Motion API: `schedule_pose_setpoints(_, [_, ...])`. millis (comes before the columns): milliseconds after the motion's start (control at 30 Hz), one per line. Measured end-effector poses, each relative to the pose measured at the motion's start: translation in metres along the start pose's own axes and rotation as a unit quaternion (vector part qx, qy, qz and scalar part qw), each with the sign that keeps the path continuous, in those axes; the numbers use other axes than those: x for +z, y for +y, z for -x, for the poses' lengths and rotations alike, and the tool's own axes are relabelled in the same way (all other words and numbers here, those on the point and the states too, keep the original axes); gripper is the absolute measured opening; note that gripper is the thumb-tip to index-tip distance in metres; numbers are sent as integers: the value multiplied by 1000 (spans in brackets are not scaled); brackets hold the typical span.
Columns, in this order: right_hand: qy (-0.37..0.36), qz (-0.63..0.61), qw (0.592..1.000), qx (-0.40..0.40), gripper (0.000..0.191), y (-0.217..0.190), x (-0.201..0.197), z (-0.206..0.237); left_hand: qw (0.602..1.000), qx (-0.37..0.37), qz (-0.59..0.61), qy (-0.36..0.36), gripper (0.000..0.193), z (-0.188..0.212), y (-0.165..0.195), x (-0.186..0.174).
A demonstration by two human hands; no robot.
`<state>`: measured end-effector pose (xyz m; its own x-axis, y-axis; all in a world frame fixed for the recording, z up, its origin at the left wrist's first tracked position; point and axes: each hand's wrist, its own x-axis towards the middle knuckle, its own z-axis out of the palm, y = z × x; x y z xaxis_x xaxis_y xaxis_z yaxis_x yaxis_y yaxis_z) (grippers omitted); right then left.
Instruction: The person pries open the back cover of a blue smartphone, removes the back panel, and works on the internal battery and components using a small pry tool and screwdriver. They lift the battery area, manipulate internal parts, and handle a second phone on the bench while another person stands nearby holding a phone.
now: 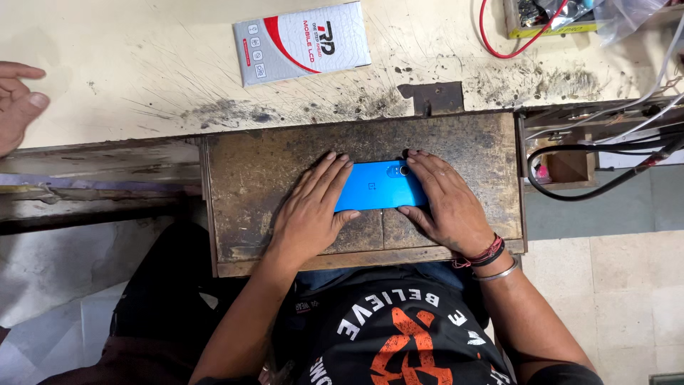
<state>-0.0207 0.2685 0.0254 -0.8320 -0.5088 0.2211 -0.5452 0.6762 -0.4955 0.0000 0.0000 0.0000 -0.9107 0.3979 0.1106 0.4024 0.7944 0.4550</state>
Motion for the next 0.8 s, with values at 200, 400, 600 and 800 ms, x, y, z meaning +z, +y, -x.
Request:
schedule_pose_setpoints(200, [0,13,1000,0,75,2,1,0,1000,-1,13,4,83,-1,1,-3])
schedule_pose_setpoints(400, [-3,11,1000,4,76,3,1,1,1000,-6,14,1,84,-2,1,-1])
schedule_pose_setpoints(600, [1,8,1000,-2,75,3,0,0,1000,-4,23,6,85,-2,1,-2])
schedule_pose_setpoints(800, [-2,14,1000,5,76,1,0,0,1000,0,23,12,84,-1,1,-3])
